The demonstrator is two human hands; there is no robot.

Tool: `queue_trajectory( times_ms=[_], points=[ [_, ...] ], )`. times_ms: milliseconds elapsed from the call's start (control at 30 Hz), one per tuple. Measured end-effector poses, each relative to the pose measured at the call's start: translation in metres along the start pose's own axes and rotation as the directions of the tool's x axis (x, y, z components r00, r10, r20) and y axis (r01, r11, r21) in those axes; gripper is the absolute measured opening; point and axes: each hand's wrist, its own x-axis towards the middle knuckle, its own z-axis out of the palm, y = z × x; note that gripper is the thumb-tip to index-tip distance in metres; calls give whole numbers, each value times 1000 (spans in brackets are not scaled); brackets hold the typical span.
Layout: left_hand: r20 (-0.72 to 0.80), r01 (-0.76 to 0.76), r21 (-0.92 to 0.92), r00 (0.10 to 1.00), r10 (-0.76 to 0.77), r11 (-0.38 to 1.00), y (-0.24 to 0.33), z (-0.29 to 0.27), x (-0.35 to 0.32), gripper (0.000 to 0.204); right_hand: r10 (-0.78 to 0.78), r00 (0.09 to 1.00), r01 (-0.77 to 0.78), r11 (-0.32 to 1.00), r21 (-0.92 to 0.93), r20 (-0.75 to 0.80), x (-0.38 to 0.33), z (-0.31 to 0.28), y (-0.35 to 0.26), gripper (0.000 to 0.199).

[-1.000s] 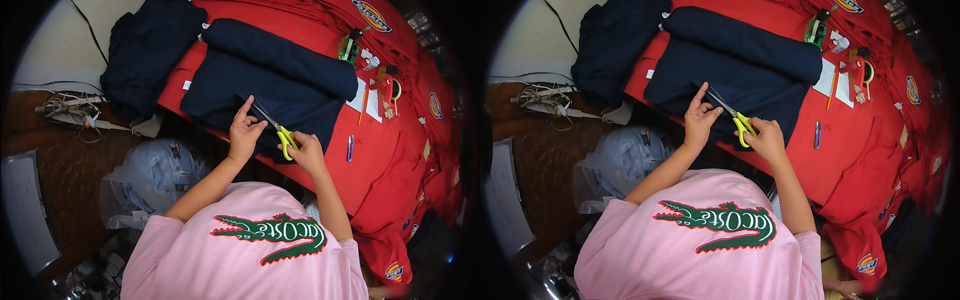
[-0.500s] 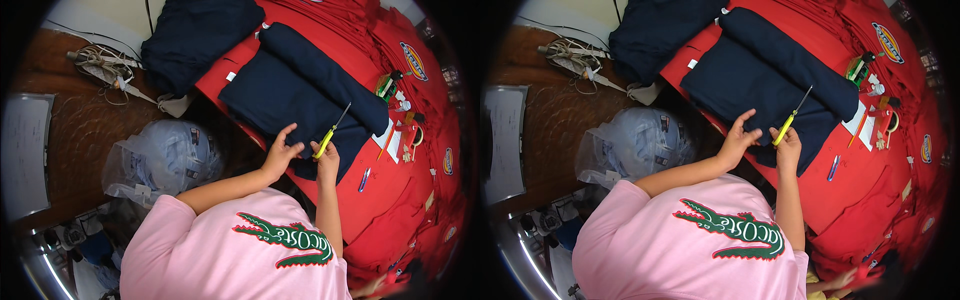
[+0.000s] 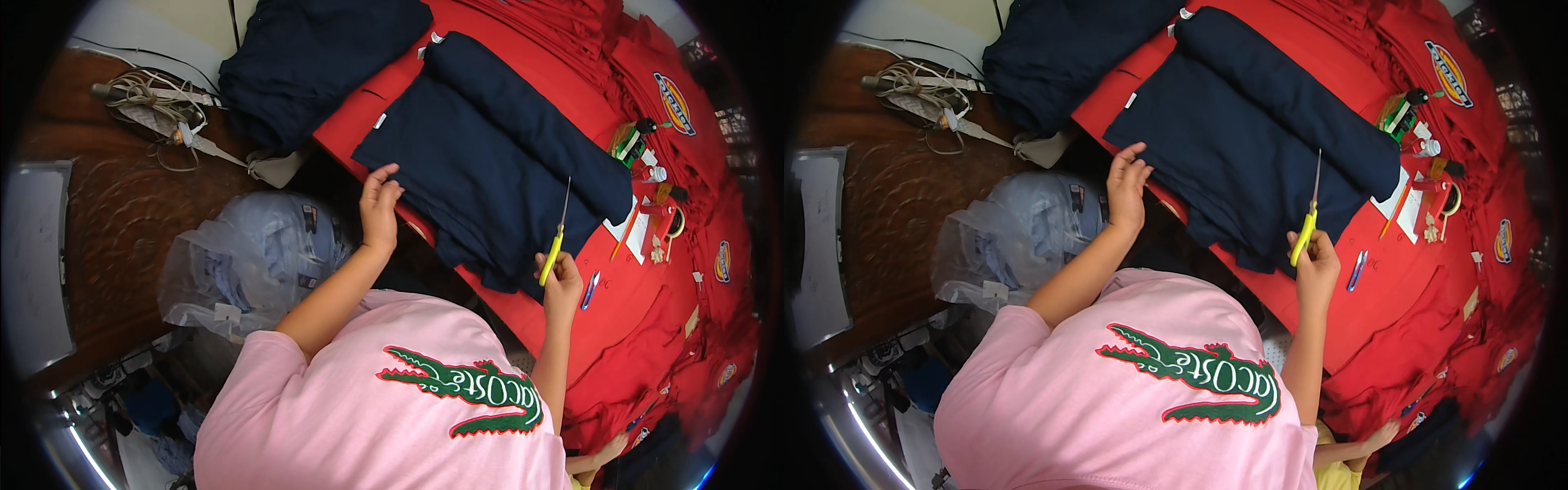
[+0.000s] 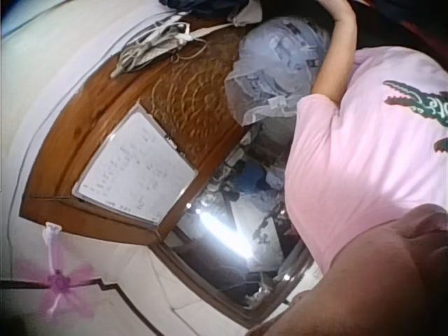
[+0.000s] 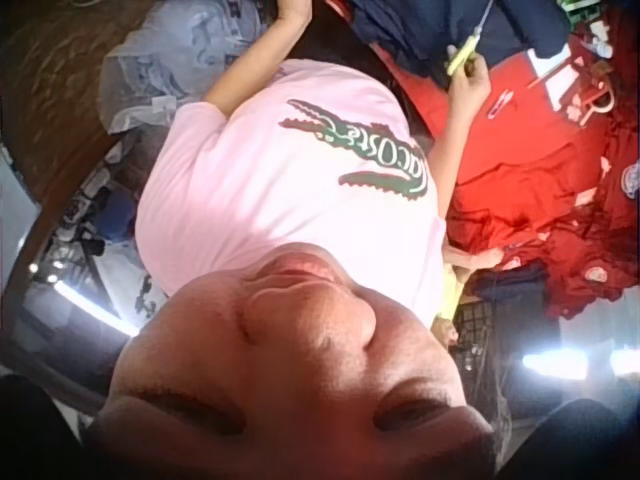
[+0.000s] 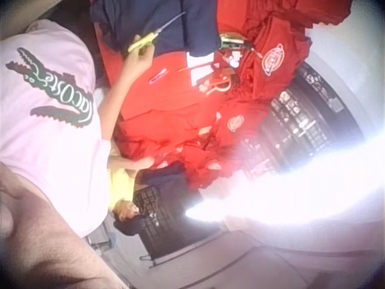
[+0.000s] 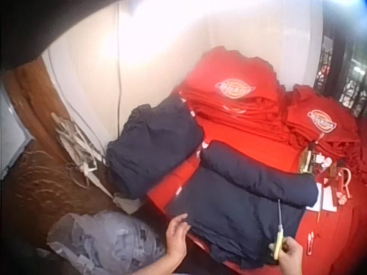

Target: The person uses shears to trim loose threads from a stack of folded navy blue garments on a workspace table.

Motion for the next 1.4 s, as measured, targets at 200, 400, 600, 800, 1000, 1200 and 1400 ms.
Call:
queue_trajectory(
  times_ms=[200, 400, 600, 800, 1000, 1200, 1400],
  points=[
    [90, -63, 106, 994, 54, 992, -21, 13, -14, 38, -259, 907, 396, 796, -459, 333, 24, 49, -60, 25],
    [145, -172, 78, 976, 160, 982, 8, 13, 9, 45, -348, 766, 625, 599, -500, 541, 47, 83, -93, 37],
    [226, -245, 95, 949, 219, 965, 34, 16, 6, 66, -400, 706, 685, 597, -418, 585, 56, 101, -93, 40],
    [261, -280, 147, 936, 236, 949, 35, 9, 9, 74, -350, 712, 672, 590, -447, 609, 54, 118, -98, 33],
    [256, -282, 185, 939, 231, 941, 41, 9, 11, 74, -307, 752, 603, 676, -422, 583, 54, 120, -96, 36],
    [253, -331, 221, 928, 274, 918, 32, 1, 24, 67, -232, 784, 531, 732, -427, 576, 55, 121, -88, 31],
    [274, -261, 80, 934, 231, 962, 43, 11, 21, 73, -313, 764, 580, 716, -389, 564, 54, 129, -103, 36]
  ],
)
